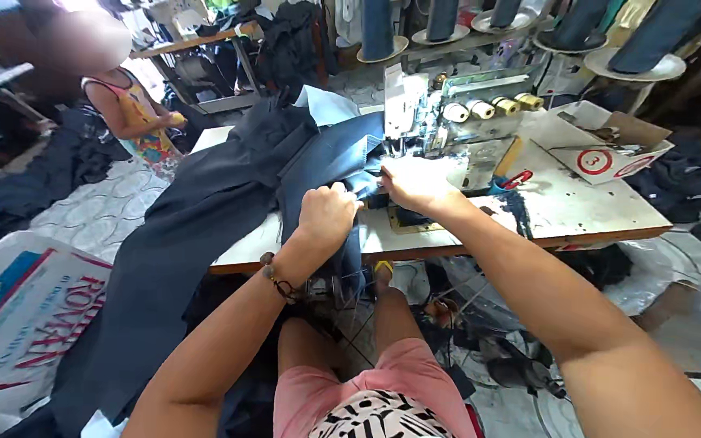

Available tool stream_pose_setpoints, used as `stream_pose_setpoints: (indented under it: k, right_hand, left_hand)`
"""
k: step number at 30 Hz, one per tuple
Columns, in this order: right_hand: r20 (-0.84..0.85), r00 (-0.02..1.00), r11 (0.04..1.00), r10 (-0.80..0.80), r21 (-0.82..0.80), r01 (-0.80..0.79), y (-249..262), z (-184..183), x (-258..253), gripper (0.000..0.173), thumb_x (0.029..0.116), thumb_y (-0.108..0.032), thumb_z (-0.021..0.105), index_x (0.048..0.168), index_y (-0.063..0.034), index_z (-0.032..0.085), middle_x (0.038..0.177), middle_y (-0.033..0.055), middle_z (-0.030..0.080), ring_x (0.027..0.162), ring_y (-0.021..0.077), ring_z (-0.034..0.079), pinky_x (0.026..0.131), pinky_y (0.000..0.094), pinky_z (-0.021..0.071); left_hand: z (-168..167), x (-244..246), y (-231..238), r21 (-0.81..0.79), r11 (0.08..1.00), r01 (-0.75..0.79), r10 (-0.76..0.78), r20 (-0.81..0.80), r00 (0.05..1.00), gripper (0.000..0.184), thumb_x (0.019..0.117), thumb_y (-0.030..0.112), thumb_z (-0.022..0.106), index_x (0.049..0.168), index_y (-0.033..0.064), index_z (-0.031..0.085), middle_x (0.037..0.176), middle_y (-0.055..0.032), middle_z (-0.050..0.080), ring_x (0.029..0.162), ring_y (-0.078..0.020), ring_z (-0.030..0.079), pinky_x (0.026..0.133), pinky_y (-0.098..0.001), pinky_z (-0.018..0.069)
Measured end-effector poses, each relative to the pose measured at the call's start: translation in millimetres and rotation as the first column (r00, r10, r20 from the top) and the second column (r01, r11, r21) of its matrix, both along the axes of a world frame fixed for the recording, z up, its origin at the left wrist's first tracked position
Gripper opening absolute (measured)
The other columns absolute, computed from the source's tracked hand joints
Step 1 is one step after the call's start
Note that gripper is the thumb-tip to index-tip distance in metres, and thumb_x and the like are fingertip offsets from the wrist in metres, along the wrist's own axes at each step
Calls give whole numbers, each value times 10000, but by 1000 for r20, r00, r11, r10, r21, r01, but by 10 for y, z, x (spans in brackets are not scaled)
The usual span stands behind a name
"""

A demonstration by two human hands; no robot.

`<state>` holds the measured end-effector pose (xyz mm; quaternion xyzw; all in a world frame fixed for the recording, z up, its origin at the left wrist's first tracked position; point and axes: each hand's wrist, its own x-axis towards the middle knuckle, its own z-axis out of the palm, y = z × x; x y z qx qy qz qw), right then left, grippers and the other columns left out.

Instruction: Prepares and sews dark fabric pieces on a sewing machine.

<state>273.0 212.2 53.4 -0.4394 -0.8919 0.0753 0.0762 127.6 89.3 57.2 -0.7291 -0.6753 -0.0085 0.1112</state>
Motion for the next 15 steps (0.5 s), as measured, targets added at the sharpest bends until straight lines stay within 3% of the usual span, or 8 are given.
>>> stream_pose_setpoints:
  k: [2, 3, 6, 8, 9, 10, 13, 15]
  right_hand:
    - [-182, 983, 1000, -12, 23, 17, -13, -117, 148, 340, 1092, -282, 470, 1209, -10, 639, 1081, 249, 684, 1049, 450, 668, 835, 638, 505]
    - [-288, 958, 997, -13, 64, 33, -19, -210, 296, 345, 1076, -305, 501, 1206, -15, 637, 1052, 243, 690, 1013, 443, 678, 824, 642, 505]
    - [-373, 922, 993, -108, -5, 114, -47, -477, 774, 592, 966, -405, 702, 1375, -13, 529, 1069, 268, 669, 977, 471, 670, 808, 673, 505]
    - [-345, 921, 983, -178, -108, 150, 18, -723, 963, 665, 917, -272, 771, 1435, -21, 439, 1018, 274, 658, 935, 476, 666, 801, 659, 516]
    - [-360, 916, 979, -180, -152, 133, 56, -835, 1022, 637, 902, -138, 747, 1441, -21, 428, 1018, 260, 651, 923, 453, 666, 810, 635, 527]
    - [-390, 908, 980, -156, -173, 94, 85, -913, 1070, 610, 881, -40, 701, 1429, -15, 434, 1001, 236, 650, 894, 415, 664, 802, 599, 533]
    - [-429, 902, 982, -45, -184, -39, 164, -960, 1227, 627, 856, 71, 621, 1449, -22, 439, 1024, 209, 662, 904, 361, 667, 824, 553, 537]
    - [-421, 906, 985, -56, -171, -19, 234, -962, 1434, 637, 855, 83, 619, 1457, -51, 463, 1117, 225, 670, 1010, 391, 671, 890, 587, 531]
  left_hand:
    - [-22, -224, -150, 6, 1000, 29, -29, 24, 999, 239, 1032, 225, 616, 1022, 23, 745, 1045, -232, 672, 918, -442, 669, 761, -607, 534]
    - [-6, -328, -207, -3, 1000, -11, 11, 28, 1000, 192, 992, 184, 676, 1082, 34, 753, 1162, -257, 652, 1025, -487, 635, 869, -673, 490]
    - [-24, -400, -285, 51, 997, -54, 51, 57, 997, 445, 872, 120, 808, 1274, -13, 671, 1477, -337, 448, 1353, -612, 379, 1090, -843, 165]
    - [-276, -99, -201, 140, 978, 154, -164, 68, 984, 512, 896, 228, 793, 1351, 50, 639, 1469, -274, 500, 1351, -508, 462, 1113, -741, 283]
    - [-512, 125, -91, 193, 939, 285, -313, 131, 941, 517, 883, 268, 795, 1354, 107, 653, 1447, -218, 548, 1309, -435, 527, 1072, -652, 383]
    - [-772, 343, 44, 206, 896, 394, -433, 210, 877, 542, 884, 310, 787, 1387, 170, 643, 1486, -177, 537, 1338, -402, 527, 1082, -624, 407]
    - [-1259, 712, 463, 50, 871, 489, -471, 365, 803, 638, 973, 418, 663, 1551, 221, 476, 1626, -152, 389, 1481, -440, 362, 1165, -705, 247]
    - [-1308, 757, 638, -89, 903, 420, -365, 357, 860, 695, 1010, 511, 579, 1573, 137, 421, 1533, -199, 488, 1396, -409, 482, 1167, -652, 302]
